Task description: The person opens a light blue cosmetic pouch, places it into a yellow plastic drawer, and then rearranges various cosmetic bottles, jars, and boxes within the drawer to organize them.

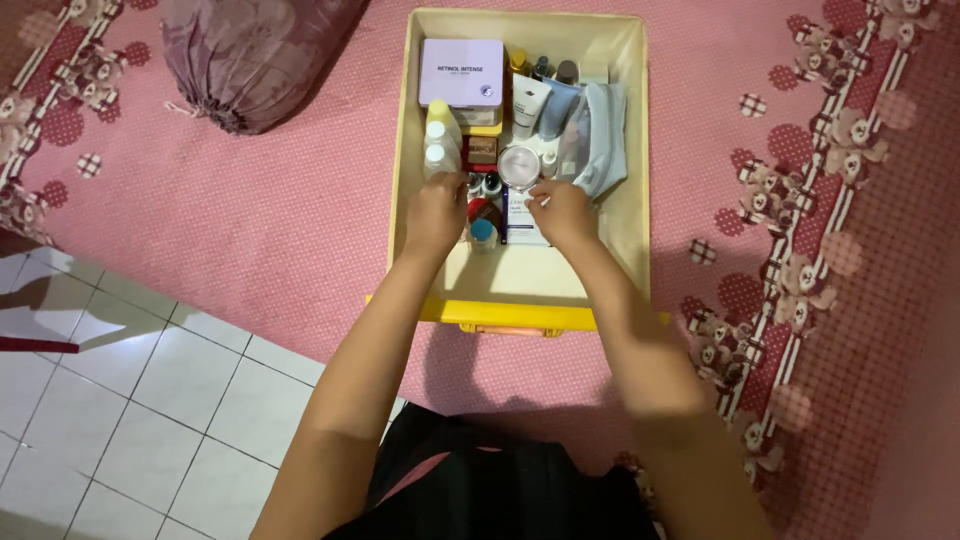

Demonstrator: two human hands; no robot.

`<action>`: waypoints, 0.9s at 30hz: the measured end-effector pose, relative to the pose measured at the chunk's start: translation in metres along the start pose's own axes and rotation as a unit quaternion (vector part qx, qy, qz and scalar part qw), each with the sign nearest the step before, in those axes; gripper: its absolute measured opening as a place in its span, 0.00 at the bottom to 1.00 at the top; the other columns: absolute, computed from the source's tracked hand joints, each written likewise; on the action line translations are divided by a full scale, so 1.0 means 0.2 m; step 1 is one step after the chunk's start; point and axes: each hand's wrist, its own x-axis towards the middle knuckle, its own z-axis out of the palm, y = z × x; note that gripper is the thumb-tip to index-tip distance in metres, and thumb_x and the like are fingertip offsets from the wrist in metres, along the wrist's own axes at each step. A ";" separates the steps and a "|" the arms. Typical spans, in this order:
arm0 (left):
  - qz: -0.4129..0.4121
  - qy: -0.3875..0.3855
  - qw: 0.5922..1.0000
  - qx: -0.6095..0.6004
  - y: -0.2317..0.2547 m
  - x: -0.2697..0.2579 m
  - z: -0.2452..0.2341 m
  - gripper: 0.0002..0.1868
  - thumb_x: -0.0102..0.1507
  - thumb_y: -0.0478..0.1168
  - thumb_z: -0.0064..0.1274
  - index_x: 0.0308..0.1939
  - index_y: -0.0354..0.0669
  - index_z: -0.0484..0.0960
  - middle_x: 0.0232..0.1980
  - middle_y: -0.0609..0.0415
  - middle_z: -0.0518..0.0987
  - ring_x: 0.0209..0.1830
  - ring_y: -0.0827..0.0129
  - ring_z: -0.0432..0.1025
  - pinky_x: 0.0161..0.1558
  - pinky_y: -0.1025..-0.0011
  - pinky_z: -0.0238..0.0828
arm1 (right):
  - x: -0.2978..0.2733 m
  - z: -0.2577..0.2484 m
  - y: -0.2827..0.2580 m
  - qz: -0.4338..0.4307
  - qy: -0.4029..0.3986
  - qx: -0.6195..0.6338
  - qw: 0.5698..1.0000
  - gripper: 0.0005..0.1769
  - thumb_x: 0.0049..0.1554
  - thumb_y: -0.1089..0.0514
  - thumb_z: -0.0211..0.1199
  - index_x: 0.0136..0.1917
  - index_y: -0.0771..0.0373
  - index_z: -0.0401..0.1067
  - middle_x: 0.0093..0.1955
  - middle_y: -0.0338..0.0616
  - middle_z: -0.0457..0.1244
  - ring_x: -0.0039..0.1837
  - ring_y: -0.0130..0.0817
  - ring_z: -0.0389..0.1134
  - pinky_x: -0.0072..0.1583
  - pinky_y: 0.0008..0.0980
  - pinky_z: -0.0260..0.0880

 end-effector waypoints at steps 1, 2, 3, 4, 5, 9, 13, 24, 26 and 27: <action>0.001 -0.001 1.000 0.000 0.05 0.00 -0.04 0.09 0.66 0.40 0.52 0.48 0.52 0.85 0.44 0.48 0.83 0.45 0.46 0.80 0.44 0.50 0.80 | 0.04 0.01 0.03 0.001 0.001 0.000 1.000 0.11 0.54 0.52 0.68 0.51 0.48 0.82 0.46 0.35 0.72 0.53 0.41 0.74 0.53 0.42 0.75; 0.009 0.002 1.000 0.014 0.10 0.00 -0.07 0.08 0.66 0.42 0.52 0.47 0.55 0.85 0.43 0.53 0.82 0.45 0.51 0.80 0.44 0.54 0.80 | 0.08 0.02 0.07 -0.004 0.026 0.005 1.000 0.10 0.54 0.52 0.68 0.50 0.49 0.82 0.44 0.35 0.72 0.52 0.42 0.74 0.52 0.42 0.75; 0.017 0.005 0.999 0.027 0.16 0.01 -0.11 0.08 0.66 0.44 0.52 0.46 0.58 0.84 0.42 0.59 0.81 0.45 0.57 0.81 0.45 0.58 0.80 | 0.14 0.02 0.10 -0.009 0.053 0.010 0.998 0.09 0.54 0.52 0.68 0.49 0.49 0.82 0.42 0.35 0.72 0.51 0.43 0.74 0.52 0.43 0.75; 0.019 0.005 0.999 0.027 0.18 0.04 -0.11 0.08 0.66 0.44 0.52 0.46 0.58 0.84 0.42 0.59 0.81 0.45 0.57 0.81 0.45 0.58 0.80 | 0.14 -0.03 0.07 -0.008 0.055 0.010 0.998 0.09 0.54 0.52 0.68 0.49 0.49 0.82 0.42 0.35 0.72 0.51 0.43 0.74 0.52 0.43 0.75; 0.045 0.013 0.999 0.017 0.20 0.07 -0.11 0.08 0.66 0.42 0.53 0.47 0.56 0.85 0.42 0.58 0.81 0.45 0.57 0.81 0.44 0.58 0.81 | 0.13 -0.07 0.05 -0.011 0.066 0.012 0.998 0.07 0.54 0.52 0.67 0.47 0.46 0.82 0.42 0.36 0.72 0.51 0.43 0.74 0.52 0.43 0.75; 0.106 0.026 0.994 -0.026 0.20 0.21 -0.01 0.07 0.66 0.37 0.53 0.45 0.44 0.85 0.39 0.47 0.81 0.43 0.47 0.80 0.42 0.54 0.80 | 0.10 -0.30 -0.10 0.006 0.096 0.027 0.995 0.06 0.56 0.50 0.67 0.47 0.45 0.82 0.42 0.37 0.71 0.50 0.44 0.74 0.51 0.43 0.74; 0.101 0.025 0.994 -0.017 0.16 0.33 0.10 0.07 0.66 0.37 0.53 0.45 0.47 0.85 0.39 0.52 0.80 0.42 0.52 0.80 0.43 0.60 0.80 | 0.13 -0.33 -0.06 0.033 0.126 0.034 0.991 0.06 0.54 0.49 0.67 0.47 0.43 0.81 0.42 0.34 0.70 0.51 0.41 0.73 0.53 0.42 0.74; 0.090 0.009 0.992 -0.086 0.15 0.36 0.17 0.08 0.63 0.35 0.57 0.45 0.44 0.85 0.38 0.48 0.80 0.44 0.49 0.79 0.45 0.58 0.78 | 0.16 -0.43 0.00 -0.045 0.256 -0.048 0.964 0.15 0.52 0.62 0.73 0.51 0.67 0.74 0.46 0.53 0.64 0.52 0.55 0.71 0.54 0.46 0.73; 0.077 0.012 0.993 -0.086 0.12 0.35 0.19 0.08 0.63 0.36 0.58 0.46 0.46 0.85 0.38 0.50 0.80 0.43 0.52 0.79 0.46 0.60 0.78 | 0.19 -0.42 0.03 -0.042 0.270 -0.093 0.957 0.17 0.49 0.61 0.76 0.50 0.66 0.74 0.46 0.51 0.63 0.51 0.53 0.70 0.53 0.46 0.71; 0.064 0.020 0.994 -0.086 0.10 0.35 0.19 0.08 0.63 0.37 0.58 0.46 0.47 0.85 0.38 0.52 0.81 0.43 0.54 0.79 0.47 0.61 0.78 | 0.21 -0.42 0.04 -0.043 0.285 -0.138 0.948 0.20 0.47 0.60 0.79 0.49 0.64 0.74 0.47 0.49 0.62 0.51 0.51 0.69 0.53 0.46 0.70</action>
